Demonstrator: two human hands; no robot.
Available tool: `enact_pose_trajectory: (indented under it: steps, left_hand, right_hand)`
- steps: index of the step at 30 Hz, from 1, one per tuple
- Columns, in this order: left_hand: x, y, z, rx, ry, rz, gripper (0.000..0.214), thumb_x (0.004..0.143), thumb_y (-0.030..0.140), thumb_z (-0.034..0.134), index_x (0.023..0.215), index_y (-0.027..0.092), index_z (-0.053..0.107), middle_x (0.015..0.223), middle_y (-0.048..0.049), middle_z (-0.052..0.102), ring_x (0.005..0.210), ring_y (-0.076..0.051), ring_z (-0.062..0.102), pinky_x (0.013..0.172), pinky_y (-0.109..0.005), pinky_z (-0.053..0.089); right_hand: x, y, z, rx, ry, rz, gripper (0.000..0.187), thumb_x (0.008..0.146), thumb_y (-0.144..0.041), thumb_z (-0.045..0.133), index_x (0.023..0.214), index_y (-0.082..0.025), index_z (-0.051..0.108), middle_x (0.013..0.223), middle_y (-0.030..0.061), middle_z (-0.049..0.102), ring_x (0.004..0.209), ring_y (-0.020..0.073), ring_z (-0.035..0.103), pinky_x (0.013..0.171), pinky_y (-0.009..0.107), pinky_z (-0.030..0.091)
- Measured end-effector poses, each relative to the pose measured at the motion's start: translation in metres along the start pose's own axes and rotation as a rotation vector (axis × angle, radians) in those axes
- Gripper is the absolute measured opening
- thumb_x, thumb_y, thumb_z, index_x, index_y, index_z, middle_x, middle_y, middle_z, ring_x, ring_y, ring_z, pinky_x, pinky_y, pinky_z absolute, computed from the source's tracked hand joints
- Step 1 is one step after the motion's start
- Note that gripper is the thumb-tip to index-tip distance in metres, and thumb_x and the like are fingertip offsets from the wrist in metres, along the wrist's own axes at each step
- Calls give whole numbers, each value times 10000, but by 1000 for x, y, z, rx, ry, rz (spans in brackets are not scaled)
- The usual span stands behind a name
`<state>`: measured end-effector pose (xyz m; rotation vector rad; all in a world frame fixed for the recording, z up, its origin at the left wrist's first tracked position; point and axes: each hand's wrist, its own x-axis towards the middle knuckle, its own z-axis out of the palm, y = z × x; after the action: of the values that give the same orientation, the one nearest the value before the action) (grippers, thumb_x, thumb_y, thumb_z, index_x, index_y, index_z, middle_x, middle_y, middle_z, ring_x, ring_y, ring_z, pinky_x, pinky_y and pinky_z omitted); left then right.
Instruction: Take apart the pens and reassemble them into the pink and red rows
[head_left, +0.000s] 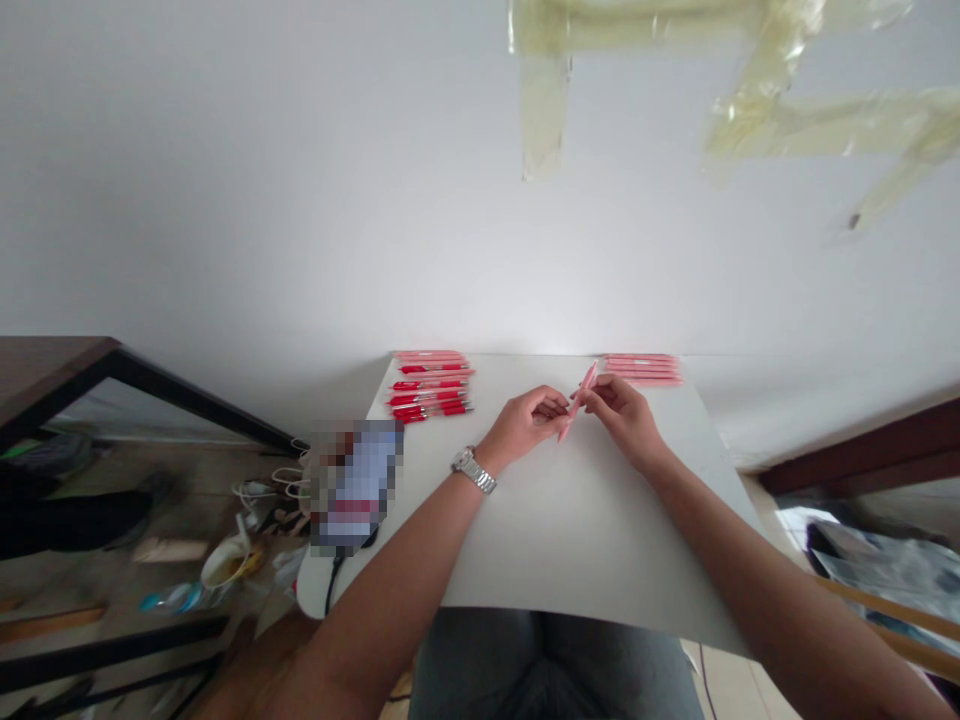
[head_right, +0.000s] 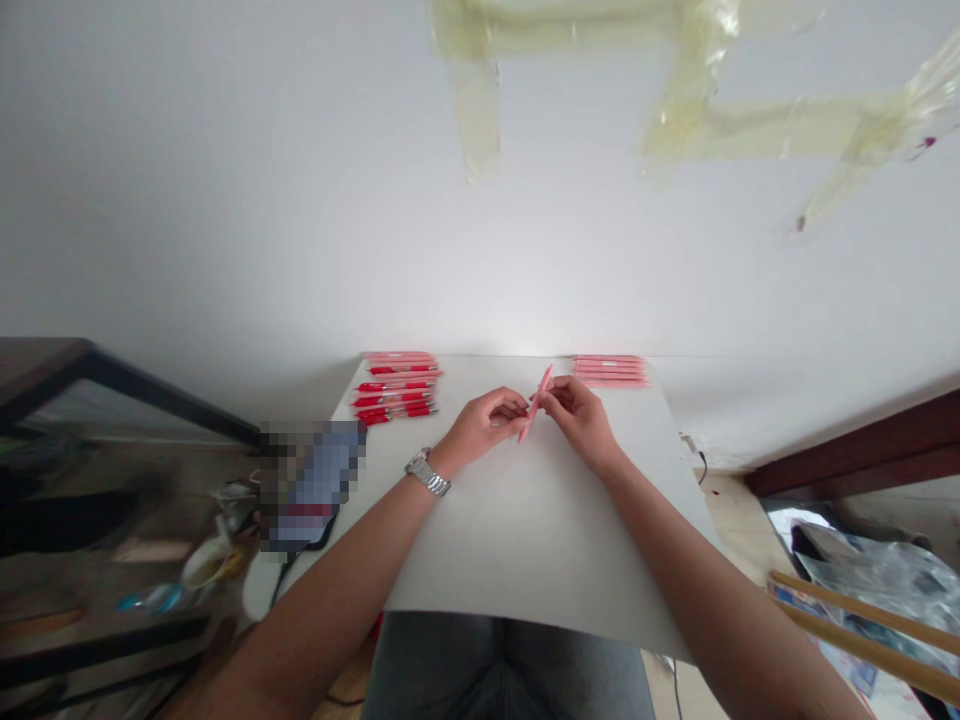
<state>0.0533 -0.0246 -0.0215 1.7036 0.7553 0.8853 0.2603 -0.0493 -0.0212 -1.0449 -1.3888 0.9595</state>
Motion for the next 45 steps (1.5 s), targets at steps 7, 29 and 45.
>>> enact_pose_trajectory:
  steps: [7, 29, 45]
  left_hand:
    - [1, 7, -4, -153, 154, -15, 384, 894, 467, 755, 1087, 151, 656, 986, -88, 713, 928, -175, 710, 872, -317, 597]
    - [1, 6, -5, -67, 131, 6, 315, 891, 437, 758, 1023, 151, 752, 1032, -102, 783, 939, -191, 738, 896, -319, 590]
    - [1, -1, -16, 305, 268, 30, 304, 999, 470, 571, 995, 197, 707, 994, -45, 765, 866, -169, 700, 797, -275, 552]
  right_hand:
    - [0, -10, -14, -413, 40, -233, 214, 963, -453, 670, 1037, -252, 667, 885, 48, 707, 802, 221, 681, 776, 398, 566]
    - [-1, -20, -20, -705, -225, -359, 169, 1023, -393, 575, 1080, -292, 697, 977, 75, 705, 881, 251, 664, 780, 411, 555]
    - [10, 11, -89, -1085, -80, -245, 145, 929, -309, 655, 1033, -246, 734, 1072, 94, 741, 989, 300, 693, 884, 445, 532]
